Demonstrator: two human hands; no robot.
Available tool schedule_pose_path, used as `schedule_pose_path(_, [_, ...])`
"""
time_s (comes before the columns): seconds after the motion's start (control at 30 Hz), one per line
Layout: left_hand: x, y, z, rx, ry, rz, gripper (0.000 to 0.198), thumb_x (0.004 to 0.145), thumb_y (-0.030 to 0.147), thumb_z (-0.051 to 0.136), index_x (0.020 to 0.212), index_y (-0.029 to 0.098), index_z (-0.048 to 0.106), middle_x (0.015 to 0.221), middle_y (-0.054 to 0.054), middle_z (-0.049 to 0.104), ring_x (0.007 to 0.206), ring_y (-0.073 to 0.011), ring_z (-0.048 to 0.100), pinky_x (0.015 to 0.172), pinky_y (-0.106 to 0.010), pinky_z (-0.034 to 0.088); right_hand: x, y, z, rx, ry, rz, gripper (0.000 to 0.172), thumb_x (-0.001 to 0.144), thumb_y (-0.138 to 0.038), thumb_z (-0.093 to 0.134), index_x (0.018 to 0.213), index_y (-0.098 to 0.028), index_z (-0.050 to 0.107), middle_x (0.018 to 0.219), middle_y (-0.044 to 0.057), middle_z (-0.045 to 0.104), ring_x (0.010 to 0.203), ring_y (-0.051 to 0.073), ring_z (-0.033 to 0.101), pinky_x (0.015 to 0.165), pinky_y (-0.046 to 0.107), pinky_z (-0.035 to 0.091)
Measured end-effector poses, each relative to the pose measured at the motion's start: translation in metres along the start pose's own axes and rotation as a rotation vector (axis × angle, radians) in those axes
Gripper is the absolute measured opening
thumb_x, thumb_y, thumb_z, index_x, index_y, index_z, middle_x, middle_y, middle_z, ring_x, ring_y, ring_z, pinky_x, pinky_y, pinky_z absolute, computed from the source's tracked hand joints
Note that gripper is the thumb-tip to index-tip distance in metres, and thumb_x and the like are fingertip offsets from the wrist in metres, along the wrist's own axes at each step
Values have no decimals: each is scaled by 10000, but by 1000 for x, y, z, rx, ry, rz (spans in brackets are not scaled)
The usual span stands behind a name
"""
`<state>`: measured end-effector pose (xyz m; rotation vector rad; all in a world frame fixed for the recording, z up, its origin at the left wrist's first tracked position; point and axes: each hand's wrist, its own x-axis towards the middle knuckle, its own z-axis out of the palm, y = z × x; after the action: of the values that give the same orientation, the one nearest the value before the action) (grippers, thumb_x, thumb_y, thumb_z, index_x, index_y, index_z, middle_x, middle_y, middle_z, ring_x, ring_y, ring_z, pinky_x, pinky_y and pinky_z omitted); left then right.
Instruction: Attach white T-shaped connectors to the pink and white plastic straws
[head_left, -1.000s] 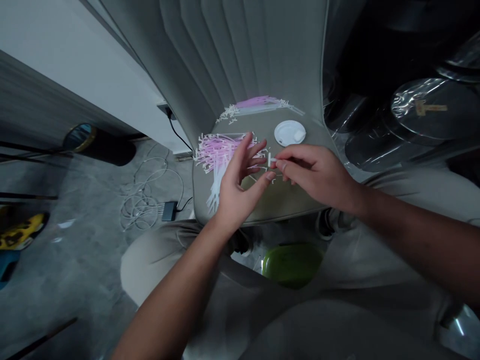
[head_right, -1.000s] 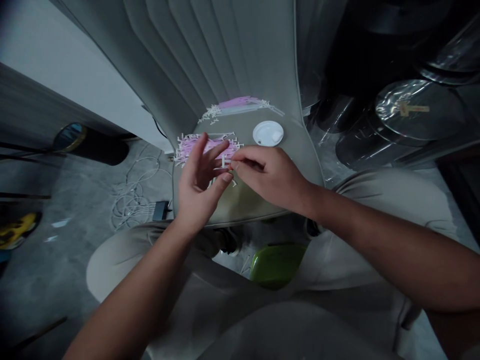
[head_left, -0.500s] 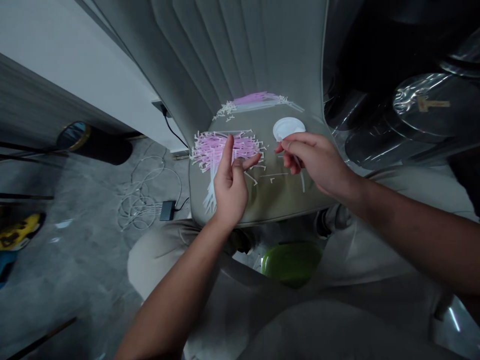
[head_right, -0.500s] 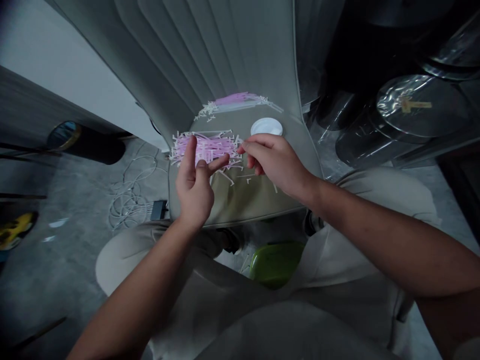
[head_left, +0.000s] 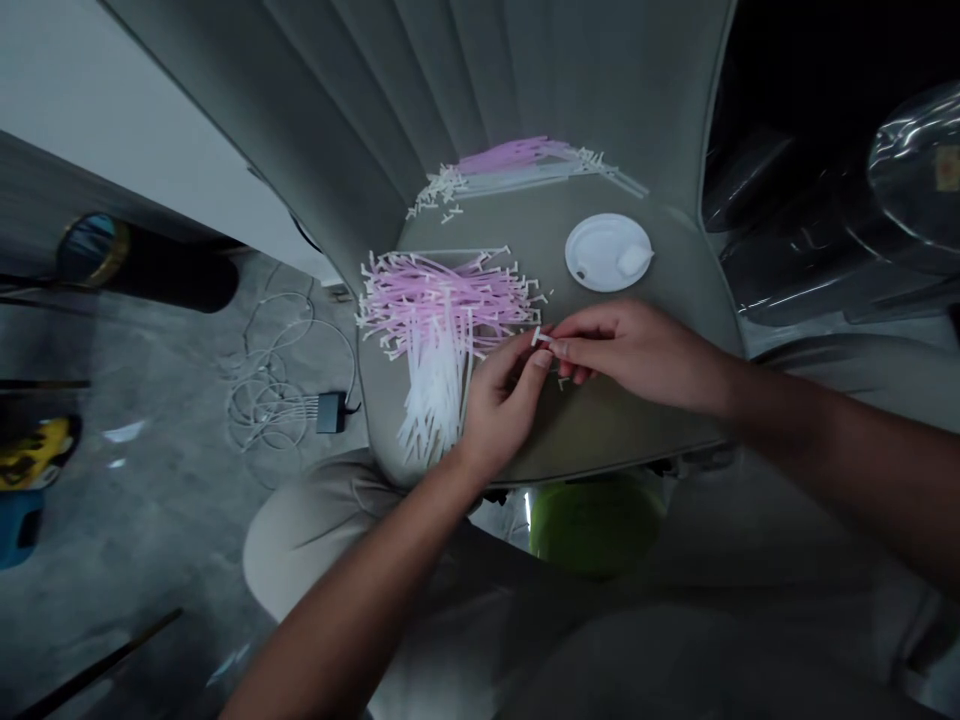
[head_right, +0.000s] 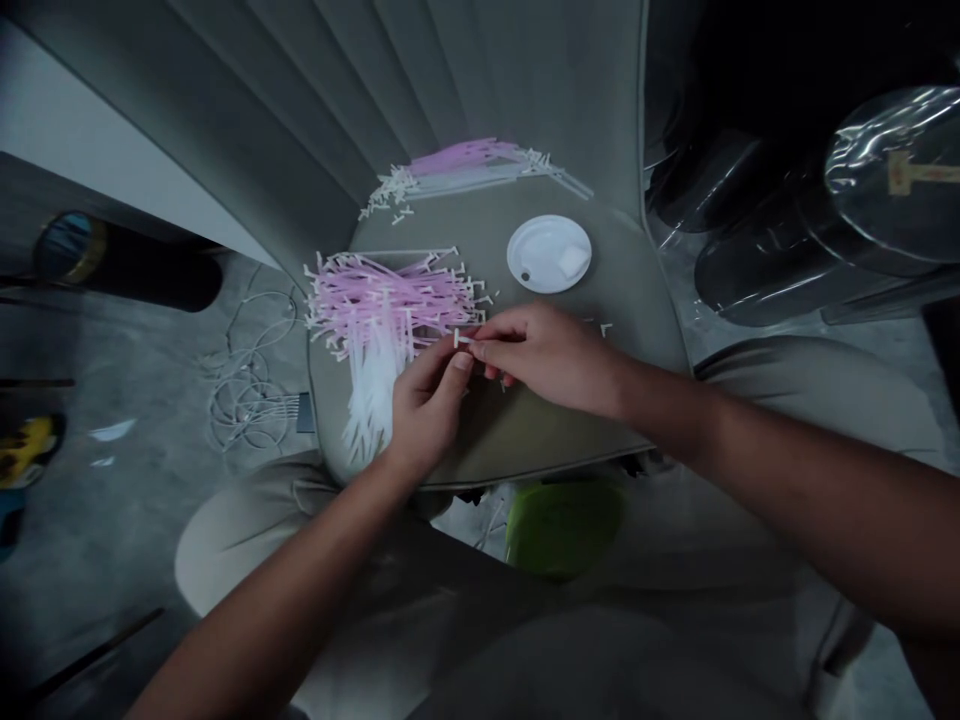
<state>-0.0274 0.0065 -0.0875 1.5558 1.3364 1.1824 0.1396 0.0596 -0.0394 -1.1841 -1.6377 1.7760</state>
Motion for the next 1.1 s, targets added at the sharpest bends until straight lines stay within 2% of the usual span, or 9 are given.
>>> schedule_pose_path(0.13, [-2, 4, -2, -20, 53, 24, 176, 889, 319, 645, 1027, 229, 706, 988, -37, 722, 918, -137, 666, 835, -292, 544, -3, 3, -1, -143, -44, -35, 256, 902, -278, 537, 730, -172, 694, 704, 16, 678, 660, 127, 593, 602, 252, 430])
schedule_pose_path(0.23, [-5, 17, -3, -62, 72, 38, 140, 874, 332, 662, 949, 223, 707, 982, -44, 708, 936, -146, 662, 775, -279, 550, -11, -2, 0, -221, -58, -83, 245, 898, -280, 550, 729, -190, 702, 721, -5, 681, 689, 131, 590, 601, 250, 399])
schedule_pose_path(0.37, [-11, 40, -5, -152, 135, -25, 191, 911, 394, 601, 944, 214, 656, 1000, -40, 727, 928, -146, 684, 775, -286, 563, -25, -16, 2, -249, 70, -175, 194, 874, -265, 599, 745, -192, 724, 722, -9, 671, 684, 136, 582, 601, 252, 395])
schedule_pose_path(0.5, [-16, 59, -8, -215, 178, -46, 235, 919, 438, 569, 939, 211, 627, 836, -15, 720, 801, -131, 687, 735, -289, 560, -38, -28, 4, -217, 248, -315, 178, 891, -270, 586, 829, -189, 732, 797, 16, 682, 753, 142, 604, 674, 262, 452])
schedule_pose_path(0.6, [-20, 70, -8, -231, 167, -29, 222, 885, 421, 622, 915, 203, 654, 729, 9, 686, 676, -107, 649, 690, -271, 543, -48, -33, 6, -144, 254, -373, 172, 895, -307, 591, 905, -200, 725, 833, 16, 681, 753, 132, 614, 698, 268, 487])
schedule_pose_path(0.73, [-22, 80, -5, -139, 98, -27, 197, 864, 385, 646, 829, 196, 692, 679, 14, 660, 621, -99, 595, 627, -250, 495, -59, -38, 9, -165, 223, -404, 148, 843, -300, 655, 925, -196, 721, 827, 12, 684, 729, 131, 607, 677, 274, 485])
schedule_pose_path(0.9, [-18, 69, -4, -12, 26, 74, 167, 880, 340, 633, 859, 197, 718, 742, -5, 665, 643, -104, 564, 606, -244, 444, -58, -35, 5, -223, 204, -381, 96, 809, -268, 670, 831, -185, 711, 746, 1, 672, 687, 131, 583, 635, 267, 461])
schedule_pose_path(1.03, [-9, 47, -5, 95, -27, 190, 148, 885, 296, 631, 846, 179, 715, 702, 2, 617, 639, -100, 525, 588, -227, 403, -41, -22, -5, -152, 112, -237, 51, 792, -227, 666, 780, -179, 681, 701, -10, 657, 660, 116, 577, 603, 238, 456])
schedule_pose_path(1.1, [-5, 38, -5, 130, -67, 195, 142, 894, 270, 616, 844, 174, 708, 719, 1, 619, 659, -99, 528, 612, -224, 407, -29, -14, -11, -73, 94, -151, 57, 801, -221, 659, 782, -168, 669, 694, -13, 643, 634, 100, 570, 594, 225, 456])
